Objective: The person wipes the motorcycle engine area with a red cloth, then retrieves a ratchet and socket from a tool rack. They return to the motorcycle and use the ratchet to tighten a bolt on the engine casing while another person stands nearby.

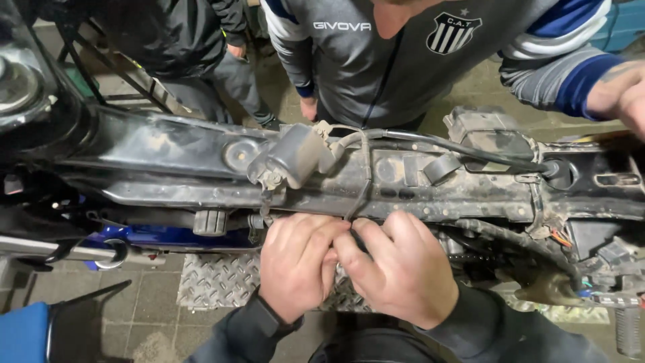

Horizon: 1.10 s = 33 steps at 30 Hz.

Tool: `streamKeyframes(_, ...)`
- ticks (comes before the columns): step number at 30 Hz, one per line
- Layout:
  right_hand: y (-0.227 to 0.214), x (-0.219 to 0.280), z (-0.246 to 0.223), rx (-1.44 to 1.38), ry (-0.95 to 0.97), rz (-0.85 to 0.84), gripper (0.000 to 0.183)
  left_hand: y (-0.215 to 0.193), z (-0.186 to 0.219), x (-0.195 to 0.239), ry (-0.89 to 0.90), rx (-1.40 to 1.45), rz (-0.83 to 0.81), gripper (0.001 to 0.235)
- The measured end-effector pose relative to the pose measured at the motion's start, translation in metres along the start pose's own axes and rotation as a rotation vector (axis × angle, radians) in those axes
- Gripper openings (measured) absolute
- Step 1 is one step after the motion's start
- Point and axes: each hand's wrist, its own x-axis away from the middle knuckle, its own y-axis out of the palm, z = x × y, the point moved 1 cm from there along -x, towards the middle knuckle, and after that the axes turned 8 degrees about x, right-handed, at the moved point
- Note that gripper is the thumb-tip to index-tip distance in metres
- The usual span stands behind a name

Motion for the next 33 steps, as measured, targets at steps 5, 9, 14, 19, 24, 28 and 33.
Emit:
streamKeyframes(5, -0.014, -0.014, 0.004, 0.075, 0.061, -0.039, 0.036, 0.030, -0.004, 0.010, -0.026, -0.109, 0.079, 0.025)
streamKeyframes(9, -0.011, -0.046, 0.008, 0.109, 0.160, 0.081, 0.049, 0.044, 0.000, 0.011, -0.064, -0.046, 0.220, 0.030)
streamKeyframes(14, -0.003, -0.046, 0.014, -0.010, 0.160, -0.003, 0.058, 0.041, 0.005, 0.006, -0.183, 0.070, 0.344, 0.032)
streamKeyframes(19, -0.002, -0.046, 0.020, -0.035, 0.137, -0.084, 0.068, 0.022, 0.019, -0.007, -0.322, -0.027, 0.138, 0.043)
streamKeyframes(24, -0.005, -0.045, 0.015, -0.015, 0.146, -0.039, 0.069, 0.017, 0.028, -0.009, -0.340, -0.116, 0.040, 0.045)
streamKeyframes(28, -0.008, -0.045, 0.018, -0.013, 0.116, 0.004, 0.074, 0.017, 0.032, -0.011, -0.348, -0.116, 0.015, 0.050)
streamKeyframes(33, -0.006, -0.037, 0.020, -0.038, 0.052, 0.033, 0.075, 0.017, 0.036, -0.008, -0.336, -0.091, 0.000, 0.049)
